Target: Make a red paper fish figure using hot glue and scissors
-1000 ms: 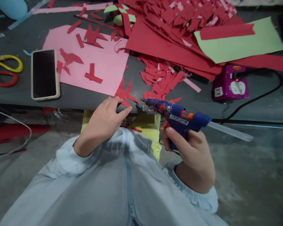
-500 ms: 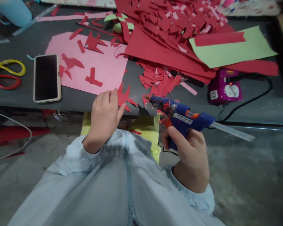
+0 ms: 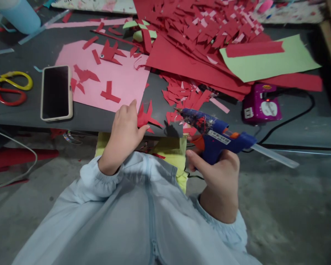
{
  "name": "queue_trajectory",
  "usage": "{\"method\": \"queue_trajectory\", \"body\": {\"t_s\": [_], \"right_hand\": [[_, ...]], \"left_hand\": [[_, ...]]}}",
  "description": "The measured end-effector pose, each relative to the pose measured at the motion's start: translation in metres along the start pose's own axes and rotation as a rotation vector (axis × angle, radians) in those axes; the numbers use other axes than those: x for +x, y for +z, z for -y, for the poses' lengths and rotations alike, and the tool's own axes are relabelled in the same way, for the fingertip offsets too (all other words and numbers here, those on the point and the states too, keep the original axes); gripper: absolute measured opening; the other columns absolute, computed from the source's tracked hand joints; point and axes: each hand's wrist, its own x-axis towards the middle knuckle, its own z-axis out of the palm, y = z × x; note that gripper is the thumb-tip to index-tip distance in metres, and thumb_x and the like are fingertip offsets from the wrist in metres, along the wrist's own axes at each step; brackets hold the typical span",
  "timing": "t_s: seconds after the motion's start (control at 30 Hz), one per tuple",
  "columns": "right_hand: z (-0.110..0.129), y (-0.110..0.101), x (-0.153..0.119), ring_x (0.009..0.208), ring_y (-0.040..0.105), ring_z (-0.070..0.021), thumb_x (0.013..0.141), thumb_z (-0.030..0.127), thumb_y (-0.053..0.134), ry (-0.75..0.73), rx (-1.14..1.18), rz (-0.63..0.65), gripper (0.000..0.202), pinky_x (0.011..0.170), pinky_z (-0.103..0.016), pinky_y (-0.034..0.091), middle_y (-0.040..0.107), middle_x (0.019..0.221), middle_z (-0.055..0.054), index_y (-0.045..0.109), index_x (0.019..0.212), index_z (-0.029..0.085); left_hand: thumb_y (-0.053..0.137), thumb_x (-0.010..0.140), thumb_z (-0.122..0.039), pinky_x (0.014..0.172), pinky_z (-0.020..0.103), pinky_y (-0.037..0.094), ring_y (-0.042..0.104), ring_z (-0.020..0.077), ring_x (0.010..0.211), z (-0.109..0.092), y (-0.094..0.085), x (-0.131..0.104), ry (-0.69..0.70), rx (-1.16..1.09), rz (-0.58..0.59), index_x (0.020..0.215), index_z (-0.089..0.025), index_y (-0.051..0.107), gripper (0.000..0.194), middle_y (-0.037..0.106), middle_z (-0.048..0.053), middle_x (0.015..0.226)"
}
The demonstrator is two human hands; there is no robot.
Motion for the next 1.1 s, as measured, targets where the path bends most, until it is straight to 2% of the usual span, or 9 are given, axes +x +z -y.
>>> {"method": "queue_trajectory", "body": {"t_s": [0.1, 0.23, 0.33, 0.43, 0.6, 0.67, 0.77, 0.87, 1.1], "right_hand": [[-0.002, 0.001, 0.003, 0.037, 0.05, -0.0125, 0.073, 0.025, 0.077, -0.017, 0.018, 0.014, 0.017, 0.039, -0.028, 0.043, 0.057, 0.048, 0.003, 0.062, 0.066, 0.023], [-0.003, 0.005, 0.007, 0.038, 0.052, -0.0134, 0.074, 0.024, 0.078, -0.013, 0.06, 0.005, 0.015, 0.04, -0.029, 0.046, 0.057, 0.049, 0.004, 0.064, 0.071, 0.023], [-0.002, 0.011, 0.01, 0.039, 0.053, -0.0142, 0.074, 0.025, 0.08, 0.002, 0.106, -0.037, 0.014, 0.041, -0.03, 0.047, 0.058, 0.05, 0.004, 0.067, 0.078, 0.023], [-0.001, 0.02, 0.014, 0.04, 0.055, -0.0142, 0.074, 0.028, 0.082, -0.023, 0.155, -0.088, 0.016, 0.04, -0.03, 0.047, 0.062, 0.053, 0.003, 0.067, 0.077, 0.024], [0.005, 0.034, 0.021, 0.04, 0.051, -0.0107, 0.063, 0.03, 0.087, -0.057, 0.255, -0.06, 0.031, 0.039, -0.027, 0.046, 0.073, 0.066, 0.002, 0.069, 0.088, 0.024], [0.008, 0.039, 0.022, 0.041, 0.052, -0.0104, 0.059, 0.029, 0.089, -0.043, 0.286, -0.023, 0.04, 0.039, -0.027, 0.047, 0.076, 0.071, 0.002, 0.068, 0.092, 0.024], [0.012, 0.045, 0.021, 0.047, 0.059, -0.0131, 0.058, 0.027, 0.088, -0.035, 0.281, -0.062, 0.037, 0.045, -0.029, 0.052, 0.074, 0.068, 0.003, 0.068, 0.09, 0.024], [0.014, 0.048, 0.019, 0.047, 0.06, -0.0139, 0.059, 0.023, 0.086, -0.038, 0.23, -0.126, 0.035, 0.048, -0.031, 0.055, 0.07, 0.063, 0.004, 0.069, 0.09, 0.024], [0.011, 0.046, 0.018, 0.046, 0.057, -0.0157, 0.065, 0.029, 0.085, -0.13, 0.121, -0.085, 0.02, 0.043, -0.034, 0.053, 0.068, 0.062, 0.0, 0.069, 0.075, 0.025]], "left_hand": [[0.076, 0.08, -0.023, 0.094, 0.041, 0.051, 0.061, 0.0268, 0.107, -0.001, -0.003, 0.004, -0.027, -0.054, 0.015, 0.117, -0.015, 0.059, 0.041, 0.065, 0.01, 0.11], [0.07, 0.083, -0.024, 0.076, 0.032, 0.051, 0.06, 0.0177, 0.08, 0.001, -0.005, 0.005, -0.07, -0.252, -0.007, 0.089, -0.02, 0.059, 0.013, 0.064, 0.0, 0.084], [0.07, 0.083, -0.029, 0.064, 0.027, 0.048, 0.056, 0.0125, 0.066, 0.002, -0.007, 0.001, -0.104, -0.638, 0.021, 0.082, -0.02, 0.056, 0.016, 0.06, -0.003, 0.072], [0.079, 0.077, -0.039, 0.062, 0.023, 0.05, 0.058, 0.011, 0.067, 0.0, -0.008, -0.004, -0.129, -1.01, 0.058, 0.082, -0.02, 0.057, 0.03, 0.062, -0.003, 0.076], [0.09, 0.067, -0.038, 0.062, 0.018, 0.051, 0.057, 0.0072, 0.064, -0.006, -0.005, -0.013, -0.221, -1.346, 0.085, 0.08, -0.02, 0.057, 0.04, 0.059, -0.005, 0.073], [0.089, 0.068, -0.037, 0.062, 0.017, 0.051, 0.056, 0.0064, 0.063, -0.009, -0.003, -0.016, -0.241, -1.406, 0.122, 0.08, -0.02, 0.057, 0.039, 0.059, -0.006, 0.074], [0.089, 0.068, -0.036, 0.063, 0.017, 0.051, 0.057, 0.0063, 0.064, -0.012, -0.002, -0.018, -0.23, -1.418, 0.177, 0.078, -0.019, 0.057, 0.038, 0.059, -0.005, 0.075], [0.089, 0.067, -0.037, 0.063, 0.019, 0.051, 0.058, 0.0079, 0.066, -0.015, -0.003, -0.02, -0.229, -1.377, 0.159, 0.078, -0.018, 0.06, 0.036, 0.062, -0.004, 0.076], [0.085, 0.071, -0.033, 0.066, 0.022, 0.052, 0.062, 0.0109, 0.069, -0.018, -0.009, -0.024, -0.205, -1.22, 0.108, 0.074, -0.015, 0.069, 0.024, 0.068, 0.001, 0.076]]}}
